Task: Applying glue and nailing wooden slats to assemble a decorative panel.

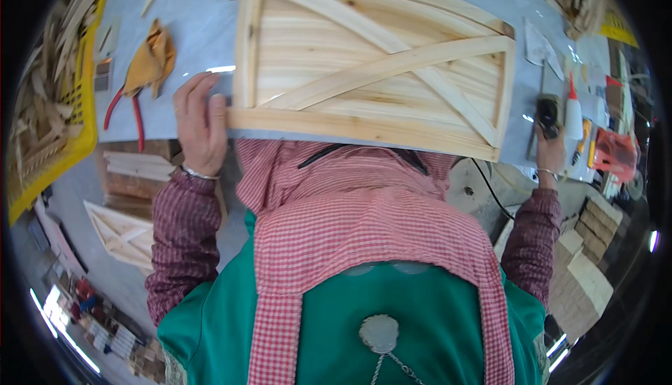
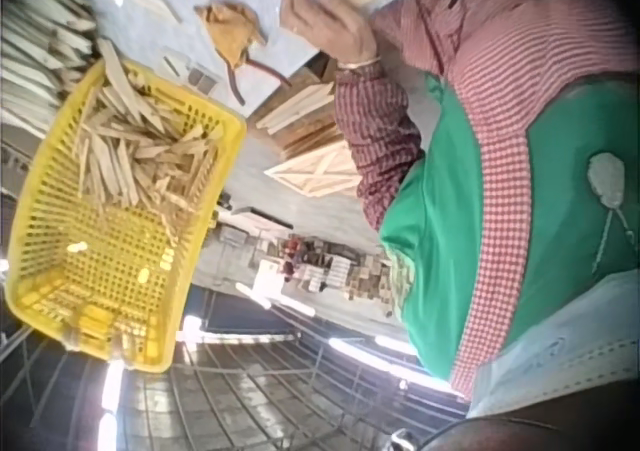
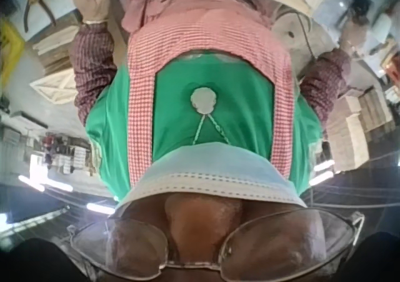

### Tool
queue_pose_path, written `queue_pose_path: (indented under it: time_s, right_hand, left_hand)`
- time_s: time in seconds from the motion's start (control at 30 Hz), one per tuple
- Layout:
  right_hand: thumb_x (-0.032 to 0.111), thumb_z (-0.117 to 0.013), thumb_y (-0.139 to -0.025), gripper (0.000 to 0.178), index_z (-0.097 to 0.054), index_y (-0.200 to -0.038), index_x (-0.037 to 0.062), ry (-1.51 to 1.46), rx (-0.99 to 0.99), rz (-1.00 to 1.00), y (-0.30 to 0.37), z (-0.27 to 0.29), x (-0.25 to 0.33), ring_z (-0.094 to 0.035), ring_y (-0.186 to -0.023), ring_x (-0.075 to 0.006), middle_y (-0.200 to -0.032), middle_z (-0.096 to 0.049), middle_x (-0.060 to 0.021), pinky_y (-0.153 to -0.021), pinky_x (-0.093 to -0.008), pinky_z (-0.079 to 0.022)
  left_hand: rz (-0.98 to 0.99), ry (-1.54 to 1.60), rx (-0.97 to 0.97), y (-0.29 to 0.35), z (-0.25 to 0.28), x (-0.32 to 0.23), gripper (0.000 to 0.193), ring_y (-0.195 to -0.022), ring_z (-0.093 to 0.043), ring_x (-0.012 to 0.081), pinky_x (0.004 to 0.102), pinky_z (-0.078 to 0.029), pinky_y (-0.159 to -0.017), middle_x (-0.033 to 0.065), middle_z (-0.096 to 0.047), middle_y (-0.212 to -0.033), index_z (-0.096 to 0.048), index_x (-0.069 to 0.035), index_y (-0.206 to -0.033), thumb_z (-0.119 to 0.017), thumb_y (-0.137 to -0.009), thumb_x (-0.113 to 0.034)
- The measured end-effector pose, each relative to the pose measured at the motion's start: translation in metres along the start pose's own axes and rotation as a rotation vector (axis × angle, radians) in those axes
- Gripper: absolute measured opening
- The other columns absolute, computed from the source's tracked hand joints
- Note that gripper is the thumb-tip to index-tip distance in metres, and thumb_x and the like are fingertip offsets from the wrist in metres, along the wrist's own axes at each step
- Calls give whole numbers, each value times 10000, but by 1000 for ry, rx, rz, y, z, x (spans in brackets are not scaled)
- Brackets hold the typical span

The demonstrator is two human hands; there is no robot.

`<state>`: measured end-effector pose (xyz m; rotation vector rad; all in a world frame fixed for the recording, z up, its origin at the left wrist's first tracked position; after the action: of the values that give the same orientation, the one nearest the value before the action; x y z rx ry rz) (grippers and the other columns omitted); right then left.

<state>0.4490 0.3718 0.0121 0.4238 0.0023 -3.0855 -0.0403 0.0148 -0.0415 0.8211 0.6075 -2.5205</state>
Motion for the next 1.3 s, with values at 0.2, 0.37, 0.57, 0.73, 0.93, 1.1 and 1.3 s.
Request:
queue_pose_path:
  time_s: [0.2, 0.37, 0.57, 0.73, 0.93, 1.1, 1.3]
  right_hand:
    - [526, -714, -697, 743, -512, -1263, 90, -246, -8, 49, -1, 1, 13, -593, -1028, -382, -1112, -622, -201, -864, -420, -459]
    - [425, -700, -760, 601, -540, -1210, 60, -83, -50, 206, -4, 26, 26, -617, -975, -325, -1077, -635, -166, -837, -396, -470]
    - [226, -694, -826, 246, -644, -953, 22, -594, 28, 676, 13, 92, 139, -629, -735, -143, -810, -652, -75, -673, -261, -482]
    - [254, -709, -800, 227, -628, -789, 43, -502, 164, 1234, 57, 111, 280, -614, -635, -175, -696, -614, -65, -582, -273, -473]
    - [284, -697, -761, 253, -599, -689, 61, -290, 325, 1585, 99, 97, 372, -578, -573, -275, -623, -592, -101, -543, -374, -446]
    - [268, -695, -731, 253, -603, -634, 54, -172, 589, 1723, 120, 98, 402, -574, -560, -296, -586, -580, -118, -539, -392, -443]
    - [247, -695, -722, 250, -601, -614, 42, -213, 595, 1760, 137, 98, 415, -578, -561, -303, -580, -578, -130, -543, -393, -449]
  left_hand:
    - [43, -85, 27, -3, -6, 3, 237, -1032, -505, 290, 376, -376, -926, 144, -545, -1131, -573, 3, -1094, -492, -928, -145]
    - [-16, -170, 12, -7, -16, 3, 249, -1023, -504, 278, 380, -346, -923, 129, -554, -1131, -581, 1, -1079, -481, -935, -175]
    - [-42, -201, -28, -8, -20, -2, 225, -998, -514, 275, 378, -357, -896, 124, -569, -1099, -589, 1, -1060, -491, -910, -135]
    - [-44, -188, -62, -10, -18, -3, 211, -975, -527, 276, 382, -362, -888, 116, -582, -1066, -595, -4, -1038, -512, -876, -113]
    - [-33, -180, -78, -10, -16, -5, 205, -959, -534, 268, 378, -366, -879, 97, -587, -1058, -600, -15, -1021, -532, -852, -110]
    - [0, -183, -69, -7, -15, -4, 205, -955, -537, 254, 370, -367, -871, 77, -588, -1055, -606, -26, -1015, -547, -840, -114]
    - [1, -182, -68, -8, -13, -6, 207, -954, -538, 242, 370, -368, -865, 67, -588, -1047, -610, -32, -1010, -564, -825, -114]
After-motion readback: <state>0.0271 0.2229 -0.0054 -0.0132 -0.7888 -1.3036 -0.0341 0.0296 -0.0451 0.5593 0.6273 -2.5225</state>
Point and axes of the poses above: each hand's wrist, its own y-axis away from the middle knuckle, its own z-axis out of the back of the hand, x = y × z, the point moved 1 cm from there along -y, towards the middle knuckle
